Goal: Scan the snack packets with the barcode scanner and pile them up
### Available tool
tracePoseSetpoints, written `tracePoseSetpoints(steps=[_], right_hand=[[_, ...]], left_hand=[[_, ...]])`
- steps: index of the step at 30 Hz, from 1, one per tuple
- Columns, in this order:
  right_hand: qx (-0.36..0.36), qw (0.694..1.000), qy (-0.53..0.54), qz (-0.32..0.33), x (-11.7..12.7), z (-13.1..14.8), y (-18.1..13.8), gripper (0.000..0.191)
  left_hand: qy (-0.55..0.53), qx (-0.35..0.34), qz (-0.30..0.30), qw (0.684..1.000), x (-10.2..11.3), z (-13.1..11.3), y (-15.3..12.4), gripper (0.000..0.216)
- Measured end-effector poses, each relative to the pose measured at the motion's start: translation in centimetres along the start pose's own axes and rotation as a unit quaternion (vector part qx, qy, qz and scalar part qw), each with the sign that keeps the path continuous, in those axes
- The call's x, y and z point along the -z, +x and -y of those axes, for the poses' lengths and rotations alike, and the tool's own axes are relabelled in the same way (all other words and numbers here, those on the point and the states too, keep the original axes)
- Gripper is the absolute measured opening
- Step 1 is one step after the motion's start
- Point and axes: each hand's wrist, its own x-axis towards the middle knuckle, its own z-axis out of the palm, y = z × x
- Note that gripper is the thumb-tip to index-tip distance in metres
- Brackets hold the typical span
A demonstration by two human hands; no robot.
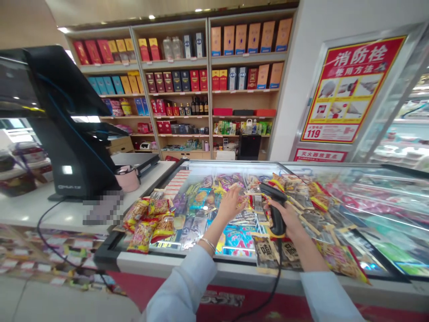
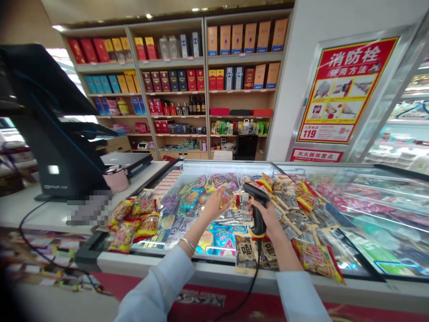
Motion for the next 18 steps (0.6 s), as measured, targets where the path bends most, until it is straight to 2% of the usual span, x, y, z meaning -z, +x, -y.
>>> tracePoseSetpoints(steps=[4,8,14,18], right_hand=[[-0.004,1.0,-0.005,0.009,0.9,-1.5,1.3,0.032],[-0.014,1.0,0.021,0.003,1.1,-1.7,1.3,0.032],[-0.023,0.998,0.058,-0.006,1.3,-1.6,1.2,0.031],[-0.037,0.997,0.064,-0.003,1.4,-1.7,1.4,0.031]], left_hand=[[-0.005,0.028,0.056,0.998,-1.8,1.3,-0.6,0.074],[-0.008,0.062,0.104,0.993,-2.1,2.2,-0.9,0.076],[0.028,0.082,0.105,0.991,-1.6,2.2,-0.5,0.07],[0.003,0.078,0.095,0.992,-1.2,2.1,-0.5,0.06]])
